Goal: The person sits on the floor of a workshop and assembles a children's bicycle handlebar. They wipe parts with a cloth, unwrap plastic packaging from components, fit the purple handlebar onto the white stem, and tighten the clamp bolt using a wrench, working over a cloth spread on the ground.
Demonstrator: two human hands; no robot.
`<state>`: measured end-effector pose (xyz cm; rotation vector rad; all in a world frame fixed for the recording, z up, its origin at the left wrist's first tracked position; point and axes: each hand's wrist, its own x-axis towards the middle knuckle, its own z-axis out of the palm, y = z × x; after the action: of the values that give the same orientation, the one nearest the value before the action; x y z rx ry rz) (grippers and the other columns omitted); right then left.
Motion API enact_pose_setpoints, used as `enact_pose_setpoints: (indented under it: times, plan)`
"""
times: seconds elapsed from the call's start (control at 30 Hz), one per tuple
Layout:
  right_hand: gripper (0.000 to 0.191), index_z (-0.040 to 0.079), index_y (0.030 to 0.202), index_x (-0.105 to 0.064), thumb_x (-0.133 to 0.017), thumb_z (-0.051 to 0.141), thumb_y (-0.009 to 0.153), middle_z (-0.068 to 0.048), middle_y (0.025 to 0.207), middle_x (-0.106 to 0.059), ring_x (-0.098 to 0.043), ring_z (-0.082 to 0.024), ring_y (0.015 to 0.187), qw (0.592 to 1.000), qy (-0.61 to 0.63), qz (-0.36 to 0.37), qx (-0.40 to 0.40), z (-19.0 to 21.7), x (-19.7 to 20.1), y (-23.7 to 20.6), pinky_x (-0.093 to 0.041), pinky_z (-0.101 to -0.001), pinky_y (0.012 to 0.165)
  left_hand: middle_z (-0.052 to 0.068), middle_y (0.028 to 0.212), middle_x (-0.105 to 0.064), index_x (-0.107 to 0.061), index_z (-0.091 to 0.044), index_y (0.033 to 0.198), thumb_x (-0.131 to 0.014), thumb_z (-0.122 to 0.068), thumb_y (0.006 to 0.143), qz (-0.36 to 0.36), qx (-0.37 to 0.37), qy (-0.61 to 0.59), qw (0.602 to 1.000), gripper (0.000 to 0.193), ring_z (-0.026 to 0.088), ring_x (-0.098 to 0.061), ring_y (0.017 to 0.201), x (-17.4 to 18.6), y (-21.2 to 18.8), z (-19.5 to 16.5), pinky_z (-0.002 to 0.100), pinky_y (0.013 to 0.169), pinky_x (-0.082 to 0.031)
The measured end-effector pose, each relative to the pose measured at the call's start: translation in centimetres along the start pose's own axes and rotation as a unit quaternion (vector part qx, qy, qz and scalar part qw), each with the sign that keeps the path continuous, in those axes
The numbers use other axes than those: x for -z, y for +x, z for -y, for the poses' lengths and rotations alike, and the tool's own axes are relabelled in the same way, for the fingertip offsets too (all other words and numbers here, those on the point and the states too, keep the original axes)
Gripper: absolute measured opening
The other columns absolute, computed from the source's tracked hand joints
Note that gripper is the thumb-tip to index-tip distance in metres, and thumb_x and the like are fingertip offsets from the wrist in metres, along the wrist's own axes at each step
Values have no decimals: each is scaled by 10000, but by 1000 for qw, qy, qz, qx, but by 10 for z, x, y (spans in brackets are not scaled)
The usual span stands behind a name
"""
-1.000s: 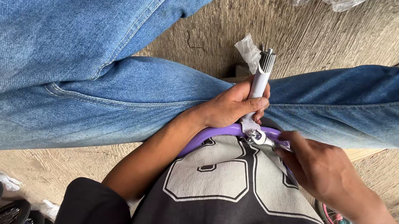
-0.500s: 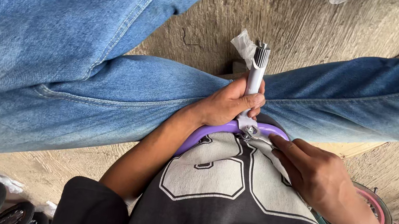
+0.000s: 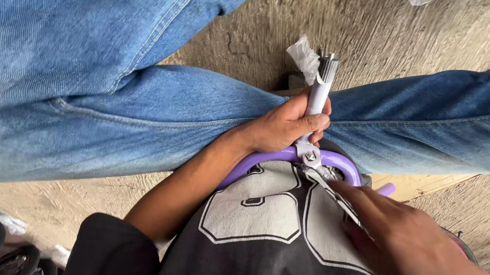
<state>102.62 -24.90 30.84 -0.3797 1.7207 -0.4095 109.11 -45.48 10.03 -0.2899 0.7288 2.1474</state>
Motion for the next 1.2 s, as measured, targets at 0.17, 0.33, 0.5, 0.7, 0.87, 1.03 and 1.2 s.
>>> enact_pose_setpoints:
  times: [0.17, 0.33, 0.5, 0.7, 0.87, 1.03, 1.2]
  plan:
    - [594, 160, 1429, -543, -667, 144, 848, -102, 1029, -720, -741, -295, 719, 991, 84, -90, 53, -6, 7, -15, -578, -409, 606, 34, 955, -512, -445, -57, 1204, -535, -190, 1095, 0, 5, 17, 1000, 194, 122, -561, 832, 2, 1, -1, 307, 785, -513]
    - [624, 163, 1414, -594, -729, 163, 805, -143, 919, -704, -698, -334, 582, 987, -41, -140, 62, -9, -12, -17, -568, -451, 520, 30, 954, -495, -436, -60, 1203, -535, -180, 1099, 6, 3, -2, 1000, 188, 122, -552, 829, 1, 1, 0, 311, 773, -505]
    - [615, 84, 1417, -594, -716, 159, 819, -85, 886, -700, -702, -257, 626, 980, -85, -140, 109, -17, -20, -18, -573, -408, 568, 28, 945, -493, -430, -67, 1196, -537, -179, 1095, 5, 8, 1, 1000, 185, 119, -548, 823, -1, 1, 0, 308, 767, -506]
    - [596, -91, 1259, -569, -610, 159, 719, -125, 916, -656, -707, -259, 761, 930, -215, -148, 260, 8, -7, -15, -577, -370, 589, 24, 946, -499, -434, -67, 1176, -535, -196, 1096, -1, 13, 14, 1000, 182, 117, -546, 819, -3, -1, -3, 308, 762, -506]
    - [582, -95, 1233, -615, -617, 198, 730, -65, 787, -599, -649, -221, 652, 903, -302, -97, 289, 13, -4, -11, -547, -371, 552, 30, 927, -489, -426, -66, 1156, -537, -195, 1088, 8, 18, -8, 1000, 183, 123, -545, 808, -5, -5, -1, 305, 744, -492]
    - [443, -69, 1063, -681, -629, 250, 760, 11, 624, -520, -593, -159, 549, 812, -323, -227, 431, 46, -2, 8, -611, -398, 711, 28, 920, -492, -418, -76, 1154, -529, -191, 1085, 11, 9, 18, 1000, 175, 116, -536, 792, -7, -2, 6, 297, 723, -481]
    - [437, -19, 1098, -672, -631, 308, 812, -47, 770, -625, -673, -212, 713, 762, -245, -314, 511, 133, 24, 102, -546, -364, 709, 15, 887, -505, -444, -91, 1147, -559, -180, 1067, -18, 14, 54, 998, 167, 105, -536, 770, -9, 4, 24, 283, 704, -480]
